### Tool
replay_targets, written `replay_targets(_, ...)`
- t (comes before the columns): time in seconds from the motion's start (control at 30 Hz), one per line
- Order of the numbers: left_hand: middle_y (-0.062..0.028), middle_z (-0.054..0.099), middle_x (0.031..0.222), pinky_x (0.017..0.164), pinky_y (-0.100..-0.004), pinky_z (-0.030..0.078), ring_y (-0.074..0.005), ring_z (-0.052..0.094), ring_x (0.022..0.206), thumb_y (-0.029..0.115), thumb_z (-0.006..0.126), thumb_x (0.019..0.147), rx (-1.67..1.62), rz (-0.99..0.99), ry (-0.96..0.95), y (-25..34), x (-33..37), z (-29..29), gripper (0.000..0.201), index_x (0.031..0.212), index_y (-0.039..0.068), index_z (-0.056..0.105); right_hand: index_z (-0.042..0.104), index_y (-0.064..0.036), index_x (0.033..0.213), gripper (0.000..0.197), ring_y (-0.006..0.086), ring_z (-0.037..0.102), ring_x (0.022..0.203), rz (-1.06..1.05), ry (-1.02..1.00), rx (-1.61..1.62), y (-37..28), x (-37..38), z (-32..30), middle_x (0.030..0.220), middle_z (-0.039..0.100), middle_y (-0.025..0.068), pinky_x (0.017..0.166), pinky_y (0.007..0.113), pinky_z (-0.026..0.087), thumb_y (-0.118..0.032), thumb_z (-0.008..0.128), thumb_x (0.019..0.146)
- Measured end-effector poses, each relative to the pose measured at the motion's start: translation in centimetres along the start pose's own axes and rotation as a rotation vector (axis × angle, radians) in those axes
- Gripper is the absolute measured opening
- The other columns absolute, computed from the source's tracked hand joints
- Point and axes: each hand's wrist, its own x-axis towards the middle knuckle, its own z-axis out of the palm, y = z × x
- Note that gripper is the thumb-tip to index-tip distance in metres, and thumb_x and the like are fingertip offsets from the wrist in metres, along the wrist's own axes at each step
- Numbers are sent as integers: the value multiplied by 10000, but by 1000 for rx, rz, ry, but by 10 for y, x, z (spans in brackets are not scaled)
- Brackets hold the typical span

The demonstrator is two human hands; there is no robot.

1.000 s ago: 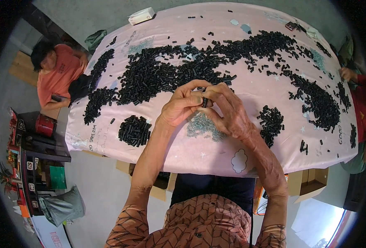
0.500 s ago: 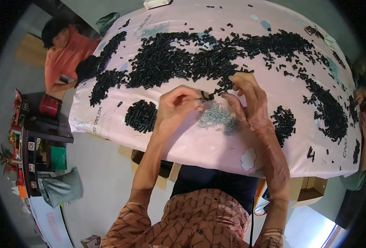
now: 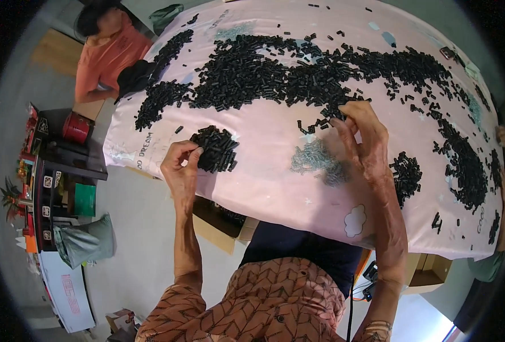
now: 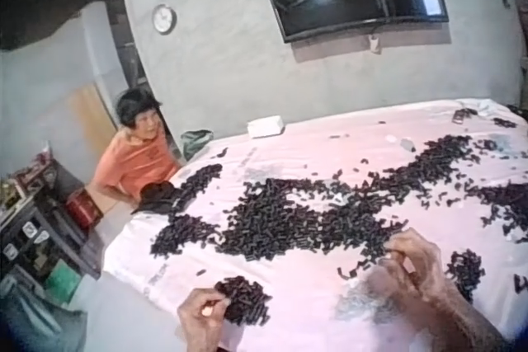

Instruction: Sorting small black plastic components on a workbench.

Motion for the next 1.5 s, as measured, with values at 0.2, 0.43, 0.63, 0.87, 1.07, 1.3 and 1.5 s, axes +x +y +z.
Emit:
replay_targets(0.2,-102,628,864,649,-270,472,-181,580,719,-34,652,800,164,95,71,1,-6,3,99,896,-11,651,591,34,1055,273,88,491,638,30,5,105,0,-1,3,982,583,117,568,220,437,123,645,803)
replay_targets(0.43,-96,614,951,691,-270,481,-156,579,775,-32,601,848,98,-57,105,-30,4,-25,100,932,-11,651,609,21,1009,213,98,511,646,43,-23,32,-4,1,1,934,589,105,538,221,434,101,640,815)
replay_targets(0.63,-163,570,1132,859,-317,471,-262,580,995,5,532,895,180,5,56,-63,22,-36,204,1078,-12,619,626,16,970,160,101,499,640,50,-21,9,-8,3,2,886,590,82,544,224,425,83,635,824)
replay_targets(0.87,-243,503,1295,1036,-391,358,-378,497,1172,168,422,975,377,59,-53,-62,40,-31,344,1233,-24,545,624,24,948,103,95,488,648,82,-44,83,-13,2,8,871,578,71,561,230,415,48,620,849)
replay_targets(1.07,-152,613,1130,963,-326,408,-261,556,1075,142,445,970,-277,-208,-35,-66,46,-31,327,1241,-17,536,599,23,890,36,110,494,622,216,-236,139,-29,3,18,829,562,75,553,245,421,31,611,857)
replay_targets(1.3,-90,613,1023,732,-254,492,-146,594,849,-12,557,832,-157,-239,-59,-83,41,-37,307,1137,-24,584,586,32,873,32,149,497,576,157,-337,79,-25,-2,25,792,557,102,528,278,435,23,609,853)
replay_targets(1.5,-137,569,1054,660,-273,510,-174,608,766,-20,572,751,-33,-81,-63,-77,47,-34,180,907,-74,643,593,28,883,34,159,512,599,195,-342,37,-31,-2,27,804,564,98,536,288,441,-2,600,867)
